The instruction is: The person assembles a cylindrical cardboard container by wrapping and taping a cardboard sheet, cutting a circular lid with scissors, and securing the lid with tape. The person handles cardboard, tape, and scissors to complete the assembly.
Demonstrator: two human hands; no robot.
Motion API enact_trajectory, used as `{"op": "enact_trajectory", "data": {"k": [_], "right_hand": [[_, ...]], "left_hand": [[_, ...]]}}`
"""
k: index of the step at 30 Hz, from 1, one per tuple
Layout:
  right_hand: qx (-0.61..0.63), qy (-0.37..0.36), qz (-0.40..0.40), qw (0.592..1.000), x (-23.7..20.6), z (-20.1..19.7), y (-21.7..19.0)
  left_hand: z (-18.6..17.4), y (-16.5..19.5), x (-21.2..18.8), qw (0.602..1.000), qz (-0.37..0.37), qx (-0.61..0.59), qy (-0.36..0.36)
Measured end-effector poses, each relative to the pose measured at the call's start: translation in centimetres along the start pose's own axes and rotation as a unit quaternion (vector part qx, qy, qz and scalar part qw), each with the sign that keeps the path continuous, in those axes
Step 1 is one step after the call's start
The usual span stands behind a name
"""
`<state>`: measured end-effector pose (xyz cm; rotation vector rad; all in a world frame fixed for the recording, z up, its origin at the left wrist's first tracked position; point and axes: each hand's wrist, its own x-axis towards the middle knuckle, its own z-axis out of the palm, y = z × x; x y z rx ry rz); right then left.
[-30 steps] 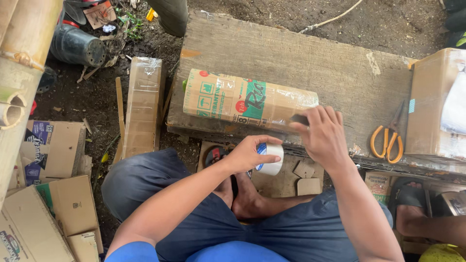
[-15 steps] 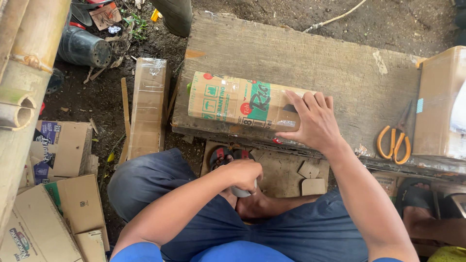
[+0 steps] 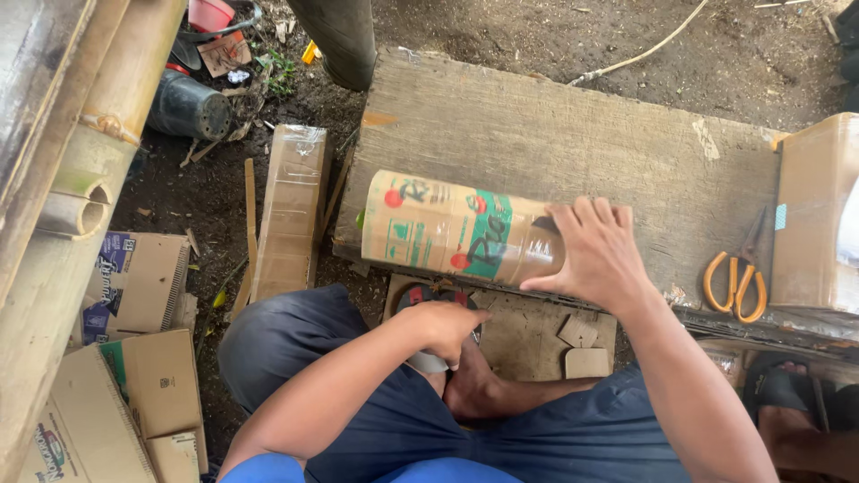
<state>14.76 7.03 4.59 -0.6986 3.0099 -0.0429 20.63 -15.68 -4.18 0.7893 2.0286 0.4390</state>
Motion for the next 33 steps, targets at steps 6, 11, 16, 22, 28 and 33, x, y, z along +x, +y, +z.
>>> {"op": "enact_trajectory", "data": {"k": [6,11,16,22,28,33], "right_hand": [[0.079,0.028,-0.06,0.995,-2.4,0.7,-0.5],[0.047,-0.048,-0.018,0.998,-1.5,-0.5,0.7],[0.046,-0.054,-0.005,0.997,0.0,-1.5,1.8],[0.178,-0.025,0.206,0.962,2.1,1.1,7.5],[0.51,-0.073,0.357,0.779,6.8,4.6,11.7],[0.51,-0.077,0.415,0.75,8.8,3.8,11.4]], "left_hand": [[1.5,-0.4,2.1,0.998,0.009,-0.061,0.003],[3.1,-1.2,3.8,0.999,0.027,-0.038,0.015],[1.8,-2.0,3.1,0.995,0.036,-0.081,0.036],[-0.1,-2.6,0.9,0.998,0.016,-0.052,0.025],[-0.7,-0.9,-0.3,0.997,-0.07,-0.004,0.028],[-3.1,-1.3,-2.4,0.988,0.076,-0.102,0.086]]}}
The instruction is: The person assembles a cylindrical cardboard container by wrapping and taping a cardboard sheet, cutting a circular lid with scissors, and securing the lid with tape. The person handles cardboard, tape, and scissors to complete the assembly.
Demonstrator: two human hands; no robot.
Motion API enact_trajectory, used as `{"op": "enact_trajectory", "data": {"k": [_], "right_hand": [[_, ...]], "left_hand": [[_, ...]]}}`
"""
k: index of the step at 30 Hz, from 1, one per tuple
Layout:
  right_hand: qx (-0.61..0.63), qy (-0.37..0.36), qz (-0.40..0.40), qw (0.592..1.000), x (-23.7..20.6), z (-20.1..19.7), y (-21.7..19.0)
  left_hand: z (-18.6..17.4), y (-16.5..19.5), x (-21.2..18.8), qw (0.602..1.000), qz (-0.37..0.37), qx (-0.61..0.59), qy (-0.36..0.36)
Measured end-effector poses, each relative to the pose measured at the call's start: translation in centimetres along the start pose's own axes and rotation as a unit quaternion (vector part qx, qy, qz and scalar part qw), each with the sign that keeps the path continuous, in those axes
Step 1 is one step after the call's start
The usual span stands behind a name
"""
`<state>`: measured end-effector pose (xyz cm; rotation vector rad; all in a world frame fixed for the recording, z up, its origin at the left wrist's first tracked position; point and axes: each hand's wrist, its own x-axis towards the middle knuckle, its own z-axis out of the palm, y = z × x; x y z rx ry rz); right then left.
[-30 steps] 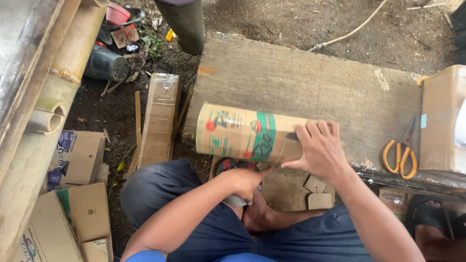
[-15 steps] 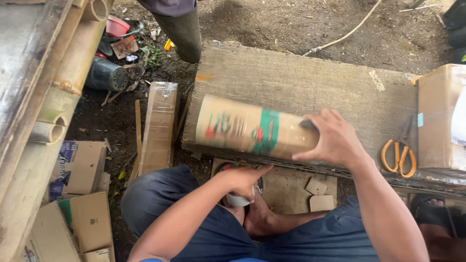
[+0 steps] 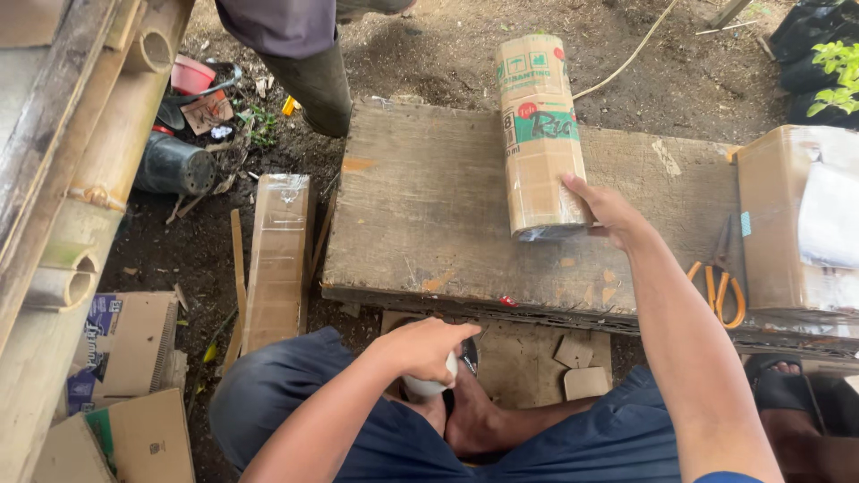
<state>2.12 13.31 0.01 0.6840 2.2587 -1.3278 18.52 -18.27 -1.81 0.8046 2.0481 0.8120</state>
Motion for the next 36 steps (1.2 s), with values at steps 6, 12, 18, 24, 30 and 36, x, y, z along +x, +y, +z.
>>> {"op": "enact_trajectory", "data": {"k": [6,12,18,24,30,36], "right_hand": [[-0.047,0.023,-0.215,0.975,-1.3,-3.1,2.5],[-0.272,0.219,-0.094,0.932,-2.5,-3.4,7.5],[-0.227,0.336,-0.327,0.854,-5.3,-3.7,12.8],[-0.177,0.304,-0.417,0.838,-10.4,-2.8,18.7],[-0.226,0.278,-0.457,0.814,-13.1,-4.5,23.9],[-0.229,0.164,-0.22,0.934,-12.9,-3.7,20.6]], "left_hand": [[-3.7,-0.1,-1.3,0.962,0.022,-0.044,0.27],[-5.8,-1.6,0.2,0.924,-0.142,0.133,0.329],[-4.4,-2.0,3.4,0.918,-0.184,0.218,0.275],[-4.4,-0.5,5.1,0.915,-0.126,0.214,0.317],[-1.7,4.3,-0.8,0.893,-0.057,0.175,0.411],[3.8,7.3,-13.8,0.818,0.055,0.17,0.547]]}}
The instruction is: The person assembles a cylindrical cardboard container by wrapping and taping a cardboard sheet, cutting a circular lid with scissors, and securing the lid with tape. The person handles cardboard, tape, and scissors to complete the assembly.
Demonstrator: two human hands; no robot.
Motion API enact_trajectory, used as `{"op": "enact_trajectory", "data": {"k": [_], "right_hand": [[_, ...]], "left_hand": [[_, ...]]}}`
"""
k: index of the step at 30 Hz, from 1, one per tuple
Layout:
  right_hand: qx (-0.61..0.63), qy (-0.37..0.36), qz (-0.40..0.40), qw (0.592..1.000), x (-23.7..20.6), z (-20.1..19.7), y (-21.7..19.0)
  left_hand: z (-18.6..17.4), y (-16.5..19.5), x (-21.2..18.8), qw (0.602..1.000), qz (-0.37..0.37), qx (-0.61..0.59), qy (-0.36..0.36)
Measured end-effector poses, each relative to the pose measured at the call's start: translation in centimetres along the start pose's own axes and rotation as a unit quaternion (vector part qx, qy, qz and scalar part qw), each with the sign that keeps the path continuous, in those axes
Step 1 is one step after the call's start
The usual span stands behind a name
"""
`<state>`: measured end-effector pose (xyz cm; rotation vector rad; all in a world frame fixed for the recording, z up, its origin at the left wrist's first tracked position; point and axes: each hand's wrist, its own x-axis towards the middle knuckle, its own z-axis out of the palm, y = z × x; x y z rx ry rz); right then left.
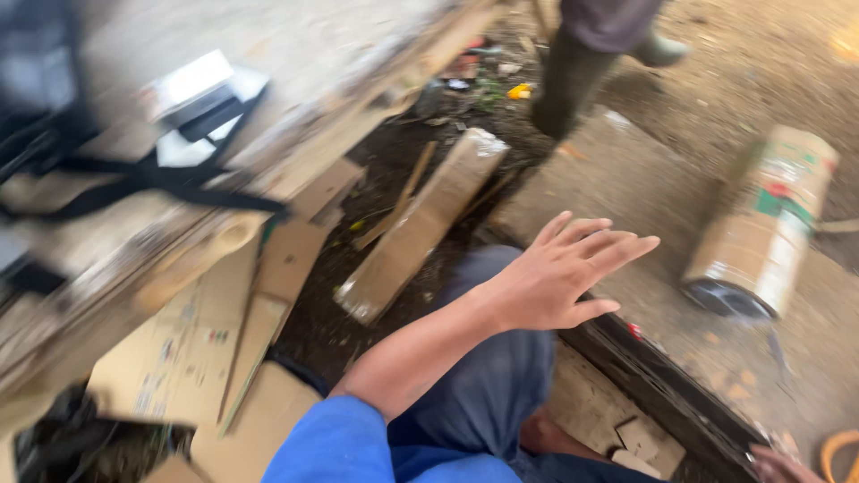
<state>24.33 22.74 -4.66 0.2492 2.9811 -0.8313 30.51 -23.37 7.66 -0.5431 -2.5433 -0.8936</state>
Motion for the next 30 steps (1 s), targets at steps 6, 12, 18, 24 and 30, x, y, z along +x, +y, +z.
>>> {"op": "enact_trajectory", "data": {"k": [6,12,18,24,30], "right_hand": [[-0.016,-0.027,0.106,0.994,-2.3,3.1,-7.4],[-0.01,-0.036,0.131,0.991,-5.1,2.5,-6.4],[0.182,-0.07,0.174,0.965,-7.9,3.5,-6.1],[0.537,-0.141,0.199,0.808,-16.6,4.4,-1.8],[0.623,-0.101,0.053,0.774,-21.7,5.5,-4.6]], "left_hand": [[-4.0,-4.7,-11.5,0.965,-0.186,-0.173,0.07],[-1.2,-8.1,-26.8,0.777,-0.538,0.016,-0.328],[0.3,-8.4,-31.4,0.844,-0.509,-0.02,-0.168],[2.6,-12.0,-18.1,0.886,-0.328,-0.321,0.068],[3.0,-12.2,-3.0,0.899,-0.122,-0.408,0.099]]}}
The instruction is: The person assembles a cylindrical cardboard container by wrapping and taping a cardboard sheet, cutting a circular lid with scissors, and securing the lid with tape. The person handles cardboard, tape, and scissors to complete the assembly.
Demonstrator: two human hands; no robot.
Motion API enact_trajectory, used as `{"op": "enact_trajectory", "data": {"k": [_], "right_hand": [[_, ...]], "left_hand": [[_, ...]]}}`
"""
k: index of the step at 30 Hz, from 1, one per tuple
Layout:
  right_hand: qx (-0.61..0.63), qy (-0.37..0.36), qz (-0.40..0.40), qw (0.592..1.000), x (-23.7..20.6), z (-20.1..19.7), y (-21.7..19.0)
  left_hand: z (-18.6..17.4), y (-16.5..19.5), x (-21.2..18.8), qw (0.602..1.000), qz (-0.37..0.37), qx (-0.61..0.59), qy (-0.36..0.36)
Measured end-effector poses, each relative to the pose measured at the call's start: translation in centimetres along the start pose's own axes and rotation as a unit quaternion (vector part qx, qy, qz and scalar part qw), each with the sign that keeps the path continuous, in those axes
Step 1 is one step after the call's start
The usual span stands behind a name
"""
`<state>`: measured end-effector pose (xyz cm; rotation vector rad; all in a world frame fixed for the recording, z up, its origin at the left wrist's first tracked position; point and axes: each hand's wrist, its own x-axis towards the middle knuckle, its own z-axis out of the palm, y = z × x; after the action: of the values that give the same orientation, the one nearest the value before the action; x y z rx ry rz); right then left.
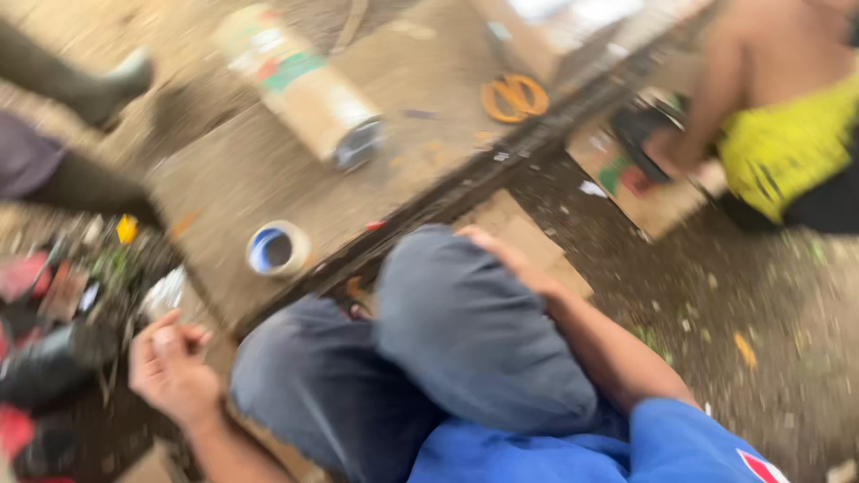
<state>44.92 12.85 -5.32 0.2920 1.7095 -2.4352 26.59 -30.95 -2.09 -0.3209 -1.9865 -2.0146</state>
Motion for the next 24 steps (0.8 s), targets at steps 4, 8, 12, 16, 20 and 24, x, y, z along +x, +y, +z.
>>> {"op": "enact_trajectory", "data": {"k": [4,8,12,16,20,24], "right_hand": [[-0.244,0.059,-0.103,0.963,-0.4,3.6,-0.9],[-0.346,0.051,-0.151,0.924,0.7,3.2,-1.2],[-0.182,0.089,-0.067,0.977,5.0,-1.9,0.7],[-0.42,0.334,-0.098,0.838,8.5,-8.3,1.6],[-0.669,0.298,0.23,0.641,7.6,-10.1,1.4],[-0.658,0.324,0.229,0.641,6.1,-9.0,1.6]], "left_hand": [[4.9,0.5,3.7,0.971,-0.072,-0.031,-0.224],[8.8,1.6,4.8,0.834,-0.246,0.125,-0.479],[9.5,2.5,4.5,0.802,-0.328,0.148,-0.476],[10.1,2.6,4.9,0.842,-0.268,0.166,-0.438],[12.9,3.1,6.1,0.907,-0.172,0.153,-0.353],[15.5,5.8,8.9,0.895,-0.063,0.188,-0.4]]}}
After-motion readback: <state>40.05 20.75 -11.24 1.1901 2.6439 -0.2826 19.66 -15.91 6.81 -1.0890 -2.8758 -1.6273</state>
